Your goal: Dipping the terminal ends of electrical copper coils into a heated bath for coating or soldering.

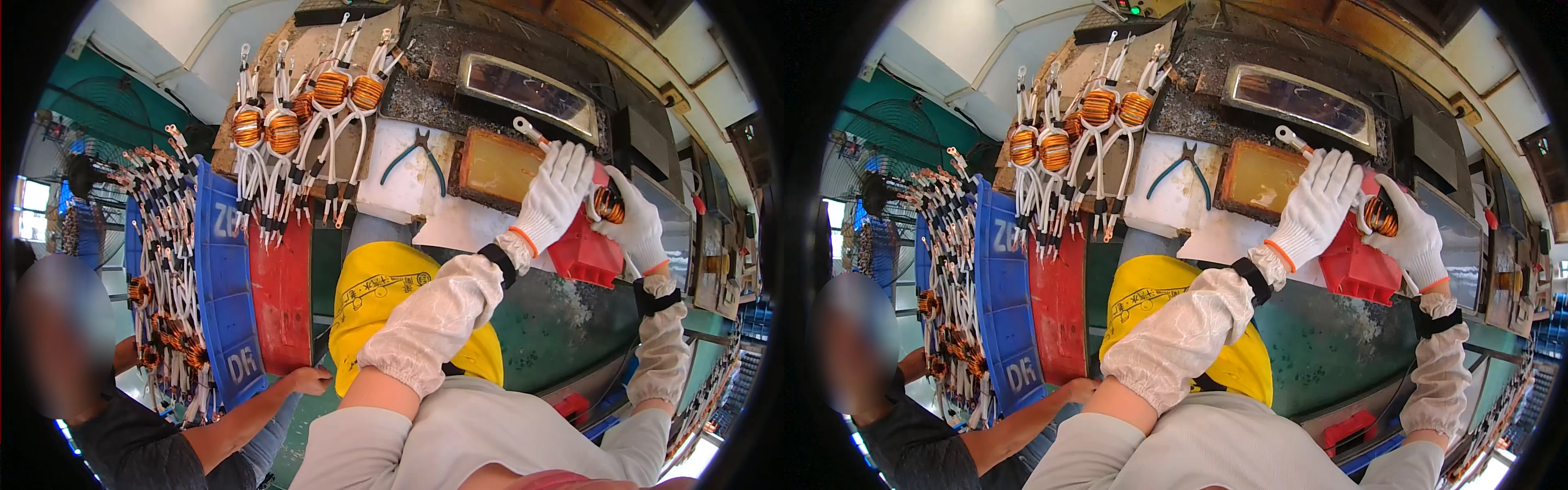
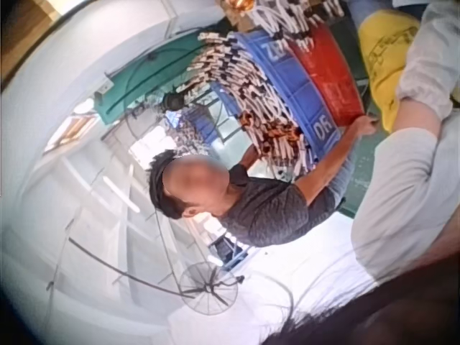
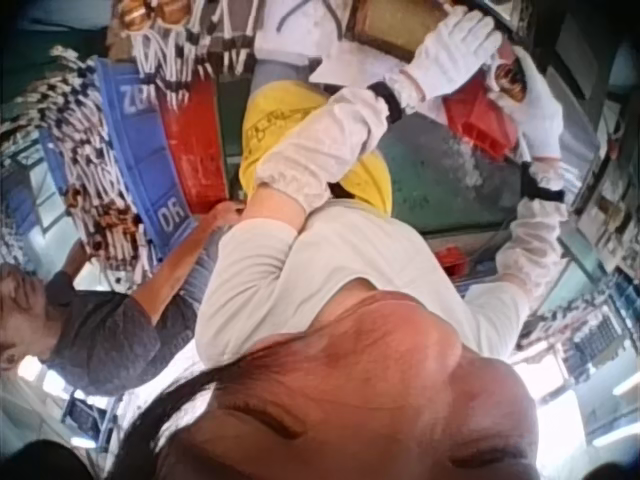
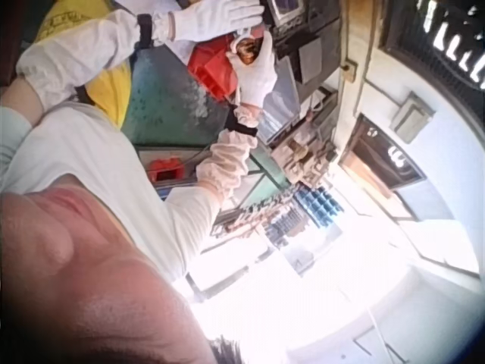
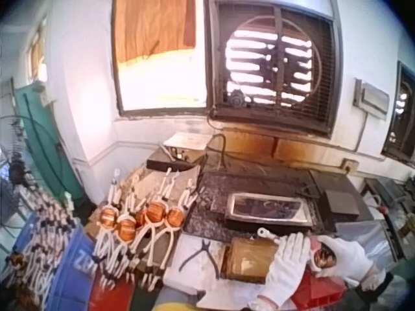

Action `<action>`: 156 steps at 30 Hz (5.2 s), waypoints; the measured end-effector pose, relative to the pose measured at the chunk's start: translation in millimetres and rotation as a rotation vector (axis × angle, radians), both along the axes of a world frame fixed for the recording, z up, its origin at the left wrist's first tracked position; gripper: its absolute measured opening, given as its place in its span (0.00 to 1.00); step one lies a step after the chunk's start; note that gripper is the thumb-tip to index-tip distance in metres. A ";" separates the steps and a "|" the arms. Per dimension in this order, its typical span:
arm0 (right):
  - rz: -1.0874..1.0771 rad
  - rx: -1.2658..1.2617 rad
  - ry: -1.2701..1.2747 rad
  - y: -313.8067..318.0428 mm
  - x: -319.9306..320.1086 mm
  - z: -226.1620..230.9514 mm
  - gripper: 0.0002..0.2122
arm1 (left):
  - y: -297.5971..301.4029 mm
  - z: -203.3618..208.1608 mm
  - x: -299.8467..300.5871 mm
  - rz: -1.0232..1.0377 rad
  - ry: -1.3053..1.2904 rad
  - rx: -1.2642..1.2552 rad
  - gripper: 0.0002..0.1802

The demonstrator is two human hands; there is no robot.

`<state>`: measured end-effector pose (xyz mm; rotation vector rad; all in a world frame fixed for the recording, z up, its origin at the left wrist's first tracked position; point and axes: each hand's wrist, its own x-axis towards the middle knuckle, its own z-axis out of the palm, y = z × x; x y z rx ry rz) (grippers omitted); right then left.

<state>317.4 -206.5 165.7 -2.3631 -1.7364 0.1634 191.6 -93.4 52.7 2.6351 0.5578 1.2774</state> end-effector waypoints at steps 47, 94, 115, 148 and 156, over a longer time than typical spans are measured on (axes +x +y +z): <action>-0.204 -0.062 -0.094 56.8 29.0 -3.7 0.44 | 8.9 -145.4 -445.9 0.919 0.497 -0.203 0.27; -0.174 -0.387 -0.151 104.5 39.1 18.6 0.42 | 9.5 -145.7 -441.9 0.995 0.456 -0.257 0.27; -0.157 -0.364 -0.155 105.8 34.7 17.7 0.40 | 10.4 -147.1 -443.4 0.990 0.448 -0.227 0.24; -0.156 -0.315 -0.169 99.9 32.1 14.4 0.40 | 8.4 -146.4 -442.5 0.995 0.492 -0.286 0.37; -0.187 -0.323 -0.191 99.0 29.8 16.0 0.39 | 8.5 -147.8 -440.9 0.999 0.504 -0.269 0.37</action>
